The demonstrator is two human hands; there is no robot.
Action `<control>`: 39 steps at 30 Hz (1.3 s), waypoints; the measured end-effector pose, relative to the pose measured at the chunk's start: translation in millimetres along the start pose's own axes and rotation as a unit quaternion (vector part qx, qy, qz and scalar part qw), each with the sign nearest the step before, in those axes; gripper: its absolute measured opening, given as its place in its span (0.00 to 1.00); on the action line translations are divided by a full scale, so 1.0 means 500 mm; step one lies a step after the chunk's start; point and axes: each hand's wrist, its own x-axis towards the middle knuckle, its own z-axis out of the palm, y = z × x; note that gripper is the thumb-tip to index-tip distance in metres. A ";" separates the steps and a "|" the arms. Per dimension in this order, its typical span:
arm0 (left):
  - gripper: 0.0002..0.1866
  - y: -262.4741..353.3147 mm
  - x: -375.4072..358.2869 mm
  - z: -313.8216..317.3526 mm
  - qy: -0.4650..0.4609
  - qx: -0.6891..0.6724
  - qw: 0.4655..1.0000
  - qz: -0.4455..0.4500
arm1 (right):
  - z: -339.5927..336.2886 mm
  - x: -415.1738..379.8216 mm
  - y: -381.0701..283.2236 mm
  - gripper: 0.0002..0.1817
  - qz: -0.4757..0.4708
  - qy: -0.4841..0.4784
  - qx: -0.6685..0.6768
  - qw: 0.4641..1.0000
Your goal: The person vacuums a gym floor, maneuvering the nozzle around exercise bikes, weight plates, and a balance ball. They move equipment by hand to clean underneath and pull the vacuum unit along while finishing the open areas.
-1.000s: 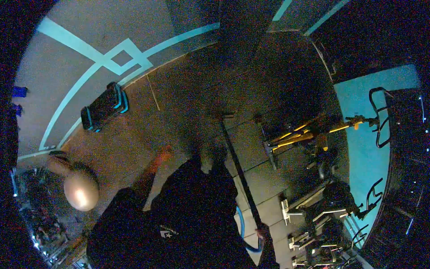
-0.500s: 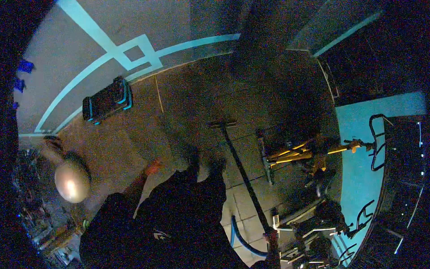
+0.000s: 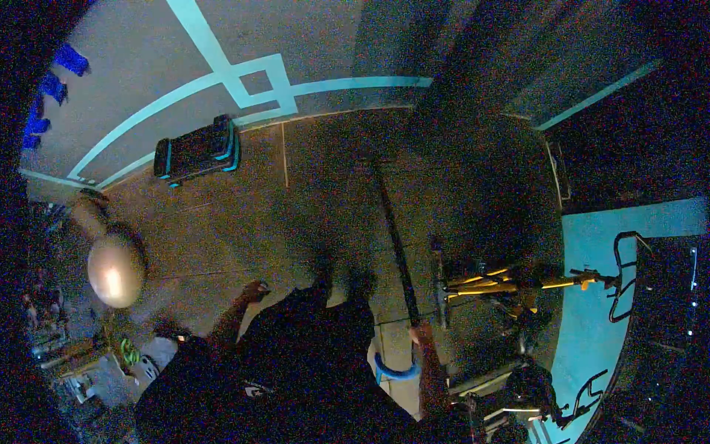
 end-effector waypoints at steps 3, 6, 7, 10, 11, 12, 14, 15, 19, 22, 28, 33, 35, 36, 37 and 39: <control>0.28 0.017 -0.013 -0.009 -0.040 -0.062 0.996 0.040 | 0.006 0.116 -0.171 0.20 -0.049 0.069 -0.067 0.994; 0.29 0.040 -0.028 -0.027 0.001 -0.016 1.000 -0.002 | -0.016 0.176 -0.336 0.21 -0.086 0.068 -0.041 0.993; 0.25 0.021 -0.012 -0.041 -0.060 0.041 0.997 -0.026 | -0.020 0.191 -0.379 0.21 -0.095 0.067 -0.037 0.993; 0.20 0.022 -0.079 -0.092 0.017 -0.081 0.996 -0.008 | -0.020 0.213 -0.465 0.21 -0.115 0.059 -0.030 0.991; 0.19 0.013 -0.089 -0.103 0.046 -0.074 0.996 -0.017 | -0.017 0.209 -0.478 0.22 -0.117 0.057 -0.027 0.991; 0.18 -0.016 -0.087 -0.103 0.072 -0.067 0.995 -0.026 | -0.016 0.201 -0.481 0.22 -0.119 0.055 -0.023 0.991; 0.17 -0.085 -0.075 -0.097 0.083 -0.041 0.996 0.005 | -0.006 0.178 -0.462 0.22 -0.117 0.052 -0.020 0.992; 0.17 -0.129 -0.070 -0.097 0.070 -0.023 0.996 0.042 | 0.007 0.159 -0.438 0.22 -0.115 0.051 -0.017 0.992; 0.15 -0.130 -0.066 -0.071 0.015 0.035 0.998 -0.046 | 0.091 0.071 -0.268 0.23 -0.114 0.040 -0.031 0.992; 0.14 -0.057 -0.057 -0.058 -0.005 -0.012 0.997 -0.078 | 0.177 -0.037 -0.069 0.24 -0.157 0.033 -0.075 0.984; 0.23 -0.001 0.054 -0.021 -0.095 -0.045 0.989 -0.103 | 0.271 -0.381 0.294 0.10 -0.096 -0.007 0.101 0.990; 0.25 -0.162 0.139 0.060 -0.012 0.081 0.995 0.050 | 0.189 -0.504 0.269 0.23 0.025 -0.025 -0.043 0.998; 0.26 -0.174 0.121 0.053 -0.030 0.123 0.988 0.092 | 0.204 -0.460 0.288 0.29 0.015 -0.011 0.000 1.000; 0.27 -0.175 0.094 0.048 -0.025 0.123 0.987 0.095 | 0.175 -0.441 0.259 0.31 0.007 -0.008 -0.047 0.999; 0.28 -0.177 0.071 0.042 -0.037 0.108 0.991 0.077 | 0.157 -0.403 0.218 0.31 -0.024 0.020 -0.066 0.997; 0.29 -0.161 0.034 0.020 -0.075 0.058 0.995 0.022 | 0.133 -0.348 0.156 0.29 -0.083 0.073 -0.104 0.988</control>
